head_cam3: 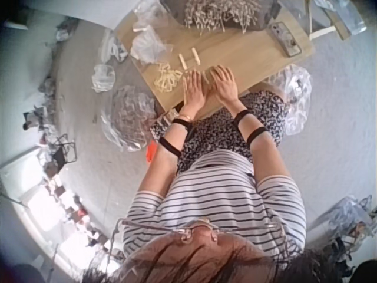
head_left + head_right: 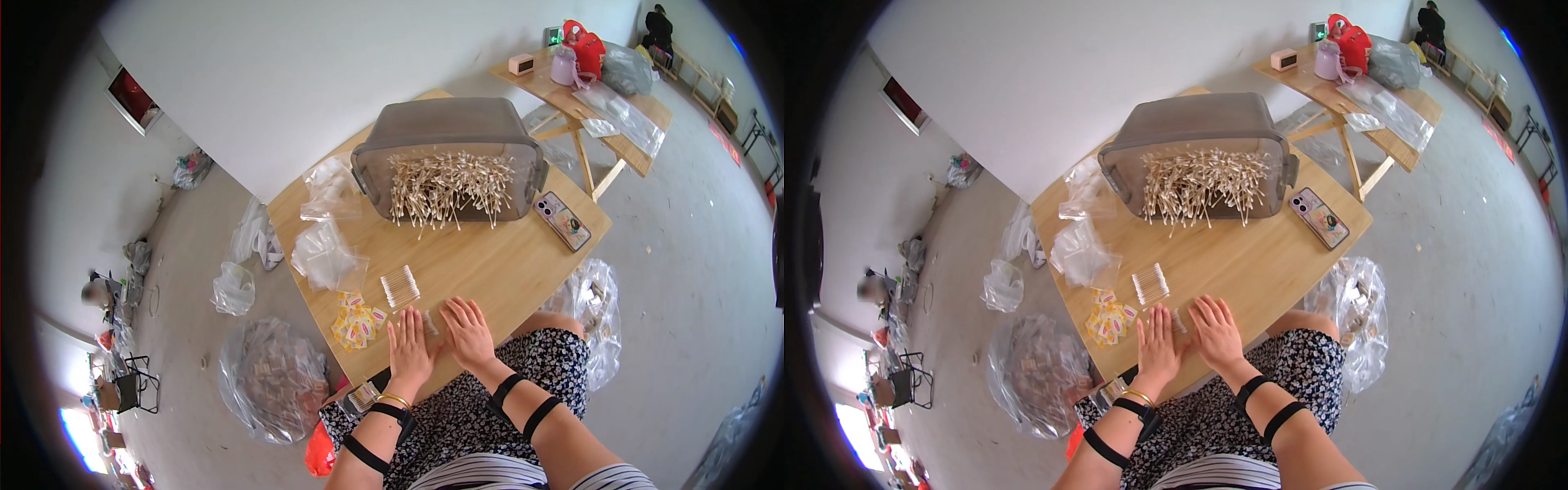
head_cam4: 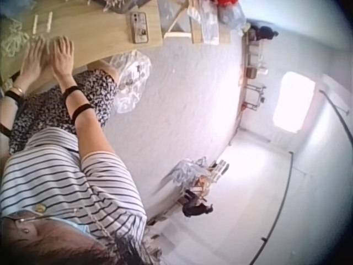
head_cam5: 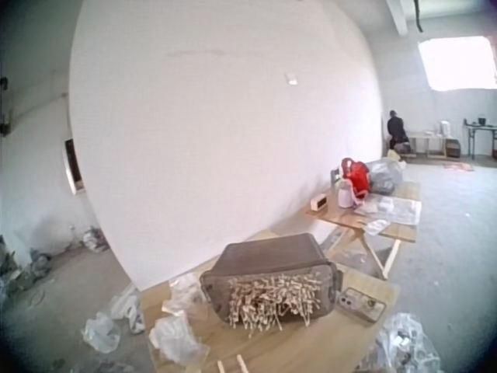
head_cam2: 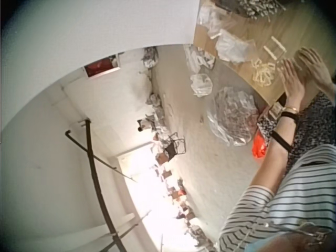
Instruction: Sorting cotton swabs from a container into rows on a table.
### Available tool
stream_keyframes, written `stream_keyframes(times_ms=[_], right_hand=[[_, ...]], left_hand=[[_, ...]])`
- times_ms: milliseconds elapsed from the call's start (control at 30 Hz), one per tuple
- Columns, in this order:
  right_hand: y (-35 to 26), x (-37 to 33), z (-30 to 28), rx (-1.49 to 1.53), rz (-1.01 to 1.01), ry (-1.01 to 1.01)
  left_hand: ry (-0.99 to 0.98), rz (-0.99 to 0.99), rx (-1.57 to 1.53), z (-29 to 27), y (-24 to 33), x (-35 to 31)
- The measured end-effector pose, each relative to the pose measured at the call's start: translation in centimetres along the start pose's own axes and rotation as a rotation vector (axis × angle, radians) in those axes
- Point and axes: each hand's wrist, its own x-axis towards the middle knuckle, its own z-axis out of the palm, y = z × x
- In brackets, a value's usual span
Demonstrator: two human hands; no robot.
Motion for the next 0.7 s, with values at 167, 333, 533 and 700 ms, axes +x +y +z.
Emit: stream_keyframes(times_ms=[167,333,533,700], right_hand=[[-0.2,0.0,0.2,-0.008,-0.001,-0.008],[0.1,0.0,0.4,-0.028,0.001,-0.019],[-0.1,0.0,0.3,-0.051,-0.002,-0.026],[0.0,0.0,0.1,-0.002,0.003,-0.035]], left_hand=[[0.024,0.013,-0.006,0.2,-0.2,-0.9],[-0.027,0.038,-0.015,-0.8,-0.1,-1.1],[-0.012,0.062,-0.06,-0.9,-0.1,-2.0],[0.036,0.057,-0.111,-0.5,-0.1,-2.2]])
